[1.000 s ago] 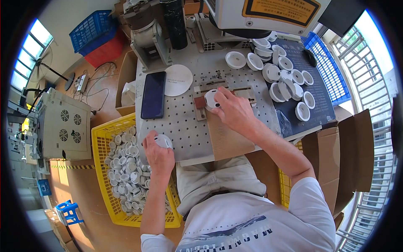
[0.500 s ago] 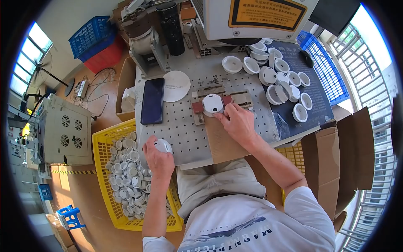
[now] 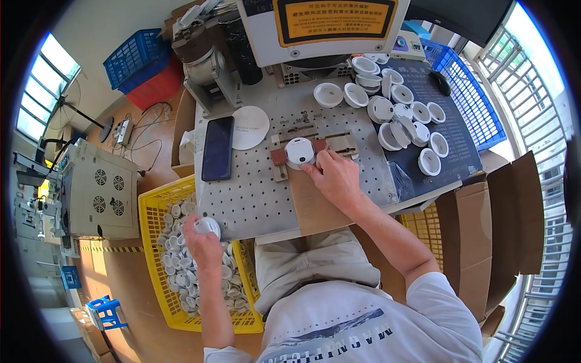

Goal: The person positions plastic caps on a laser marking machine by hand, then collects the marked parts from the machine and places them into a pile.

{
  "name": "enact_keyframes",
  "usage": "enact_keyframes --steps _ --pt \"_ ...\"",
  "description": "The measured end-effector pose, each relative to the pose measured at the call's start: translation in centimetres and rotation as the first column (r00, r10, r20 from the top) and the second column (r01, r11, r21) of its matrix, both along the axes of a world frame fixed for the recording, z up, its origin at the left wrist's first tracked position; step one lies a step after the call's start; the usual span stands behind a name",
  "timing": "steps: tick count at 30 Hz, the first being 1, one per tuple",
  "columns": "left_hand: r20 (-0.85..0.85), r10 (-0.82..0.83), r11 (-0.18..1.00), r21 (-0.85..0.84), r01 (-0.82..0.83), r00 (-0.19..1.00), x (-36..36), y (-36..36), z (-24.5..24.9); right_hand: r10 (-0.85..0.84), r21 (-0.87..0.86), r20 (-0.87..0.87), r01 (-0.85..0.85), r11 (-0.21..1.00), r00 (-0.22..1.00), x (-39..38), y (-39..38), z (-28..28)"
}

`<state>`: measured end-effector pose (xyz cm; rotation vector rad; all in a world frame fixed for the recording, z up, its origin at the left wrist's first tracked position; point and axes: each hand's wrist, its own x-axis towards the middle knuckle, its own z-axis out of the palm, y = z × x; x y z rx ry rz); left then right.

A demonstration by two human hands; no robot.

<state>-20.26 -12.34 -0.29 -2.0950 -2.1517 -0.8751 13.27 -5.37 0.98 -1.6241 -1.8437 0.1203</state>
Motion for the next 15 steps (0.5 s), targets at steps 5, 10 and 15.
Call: enact_keyframes --steps 5,10,15 --pt "-0.075 0.435 0.900 -0.010 -0.436 0.898 -13.7 -2.2 -1.6 0.025 -0.030 -0.062 -0.027 0.999 0.998 0.4 -0.1 0.2" --pt "-0.038 0.240 0.968 0.087 -0.236 0.970 -7.7 3.0 2.0 0.050 0.086 -0.343 -0.022 0.996 0.938 4.0 -0.6 1.6" --pt "-0.155 -0.434 0.895 0.035 0.444 0.887 12.3 9.7 4.0 -0.498 0.215 -0.087 0.505 0.836 0.863 14.9 0.4 5.4"
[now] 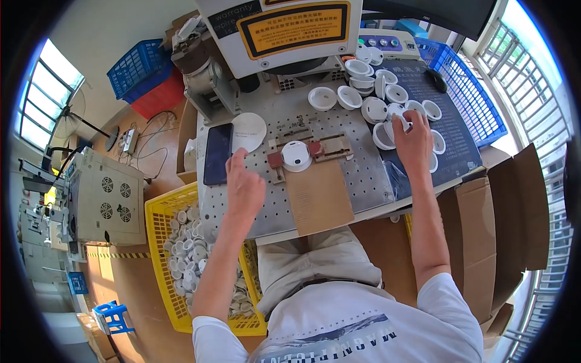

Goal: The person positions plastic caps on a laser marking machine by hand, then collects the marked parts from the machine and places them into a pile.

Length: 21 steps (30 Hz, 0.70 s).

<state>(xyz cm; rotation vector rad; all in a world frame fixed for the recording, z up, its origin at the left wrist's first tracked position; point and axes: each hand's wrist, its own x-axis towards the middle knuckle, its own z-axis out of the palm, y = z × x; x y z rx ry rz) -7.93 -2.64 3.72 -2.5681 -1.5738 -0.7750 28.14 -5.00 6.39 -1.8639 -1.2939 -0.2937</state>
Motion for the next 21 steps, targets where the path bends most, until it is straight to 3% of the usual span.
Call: enact_keyframes --steps 2,4,5,8,10,12,16,18,19,21 --pt "-0.001 -0.117 0.993 0.000 0.117 0.993 4.6 1.7 -1.5 -0.059 -0.121 0.036 0.063 0.991 0.998 3.4 0.3 -0.3" --pt "-0.274 -0.190 0.979 0.013 0.201 0.943 8.9 2.7 -3.1 -0.006 -0.356 -0.119 -0.037 0.934 0.993 5.9 0.6 -0.6" --pt "-0.378 -0.154 0.988 -0.037 0.151 0.913 10.1 2.3 -3.1 -0.009 -0.483 -0.216 -0.099 0.870 0.976 6.6 0.5 -0.5" --pt "-0.333 -0.182 0.977 0.045 0.209 0.925 9.5 2.7 -4.4 0.055 -0.479 -0.309 -0.205 0.854 0.949 7.0 0.7 -0.3" --pt "-0.381 -0.206 0.974 0.004 0.225 0.901 9.4 1.0 -4.3 0.016 -0.511 -0.300 -0.175 0.842 0.954 6.2 1.2 0.3" --pt "-0.223 -0.306 0.952 -0.041 0.304 0.926 9.0 -1.4 -3.8 -0.011 -0.542 -0.289 -0.155 0.826 0.957 6.0 2.0 0.3" --pt "-0.117 -0.369 0.928 0.019 0.373 0.922 6.1 -4.6 -4.8 -0.044 -0.577 -0.237 -0.104 0.810 0.971 6.7 3.4 -0.1" --pt "0.063 -0.299 0.954 0.048 0.296 0.952 2.5 -6.0 -4.3 -0.049 -0.598 -0.215 -0.092 0.796 0.975 6.1 3.6 0.4" --pt "0.054 -0.281 0.959 0.040 0.279 0.958 0.4 -6.5 -4.0 -0.044 -0.600 -0.191 -0.081 0.796 0.981 5.8 3.7 0.6" --pt "0.193 0.045 0.995 -0.096 -0.027 0.980 -3.7 -7.4 -3.7 -0.032 -0.621 -0.197 -0.100 0.777 0.980 6.4 4.5 -0.1"
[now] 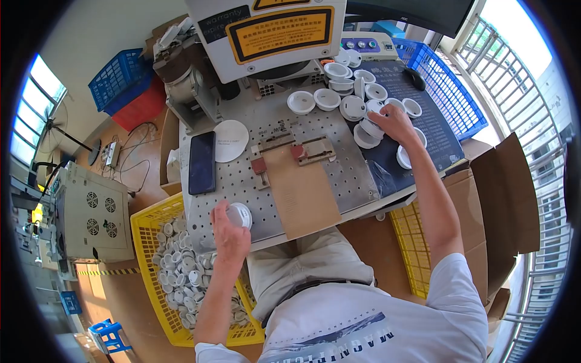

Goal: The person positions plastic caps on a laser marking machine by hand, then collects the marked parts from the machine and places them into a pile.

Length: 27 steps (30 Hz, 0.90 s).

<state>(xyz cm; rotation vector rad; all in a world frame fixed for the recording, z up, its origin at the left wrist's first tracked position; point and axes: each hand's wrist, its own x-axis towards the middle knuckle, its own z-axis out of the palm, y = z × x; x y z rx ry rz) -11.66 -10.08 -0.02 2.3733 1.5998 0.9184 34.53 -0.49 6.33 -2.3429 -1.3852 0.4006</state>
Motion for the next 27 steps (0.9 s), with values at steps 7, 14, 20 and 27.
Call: enact_keyframes --steps 7,14,20,27 --pt "-0.136 0.229 0.967 0.143 -0.210 0.964 -7.7 -1.4 -2.5 0.134 0.392 -0.041 -0.107 0.914 0.990 -5.4 -2.8 2.9" --pt "-0.074 0.231 0.968 0.120 -0.221 0.970 -5.1 -1.2 -2.3 0.701 0.475 0.113 -0.658 0.584 0.704 -18.8 -8.1 -3.2" --pt "-0.054 0.213 0.968 0.151 -0.203 0.976 -5.4 -0.9 -2.7 0.682 0.473 0.139 -0.653 0.592 0.718 -18.4 -8.6 -2.6" --pt "-0.074 0.202 0.970 0.152 -0.189 0.977 -5.3 -1.0 -2.4 0.604 0.241 0.131 -0.616 0.750 0.786 -21.4 -7.6 -2.3"
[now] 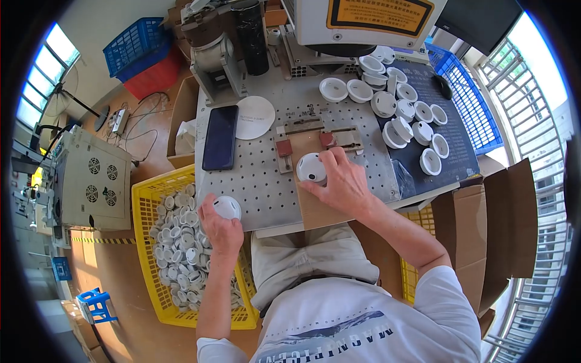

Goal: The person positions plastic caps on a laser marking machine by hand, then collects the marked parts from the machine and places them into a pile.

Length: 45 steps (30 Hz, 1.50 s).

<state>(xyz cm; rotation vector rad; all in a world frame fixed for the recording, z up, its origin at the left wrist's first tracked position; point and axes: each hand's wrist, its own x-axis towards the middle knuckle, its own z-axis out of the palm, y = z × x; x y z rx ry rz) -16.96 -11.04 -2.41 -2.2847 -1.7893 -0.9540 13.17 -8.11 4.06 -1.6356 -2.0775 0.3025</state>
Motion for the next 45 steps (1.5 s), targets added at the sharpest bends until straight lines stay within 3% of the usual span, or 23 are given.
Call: enact_keyframes --steps 7,35,41,43,45 --pt "0.010 0.010 1.000 0.006 -0.010 1.000 0.1 0.1 0.1 0.160 0.039 0.046 -0.162 0.986 0.986 0.0 2.1 0.0" --pt "0.072 0.002 1.000 -0.024 -0.001 0.997 0.1 0.2 0.3 0.100 -0.033 0.041 -0.099 0.995 0.994 -1.0 5.3 0.0" --pt "0.063 0.017 1.000 0.002 -0.017 0.998 0.2 0.2 0.3 0.036 0.184 -0.007 -0.034 0.982 0.999 -1.0 2.9 -1.3" --pt "0.076 0.036 0.999 0.007 -0.036 0.997 0.1 0.0 0.1 0.073 0.296 -0.113 -0.037 0.954 0.991 -0.8 1.0 -1.9" --pt "0.039 0.000 1.000 0.023 -0.001 0.999 0.0 0.1 0.1 0.073 0.276 -0.092 -0.045 0.960 0.993 -0.5 -0.1 -2.5"
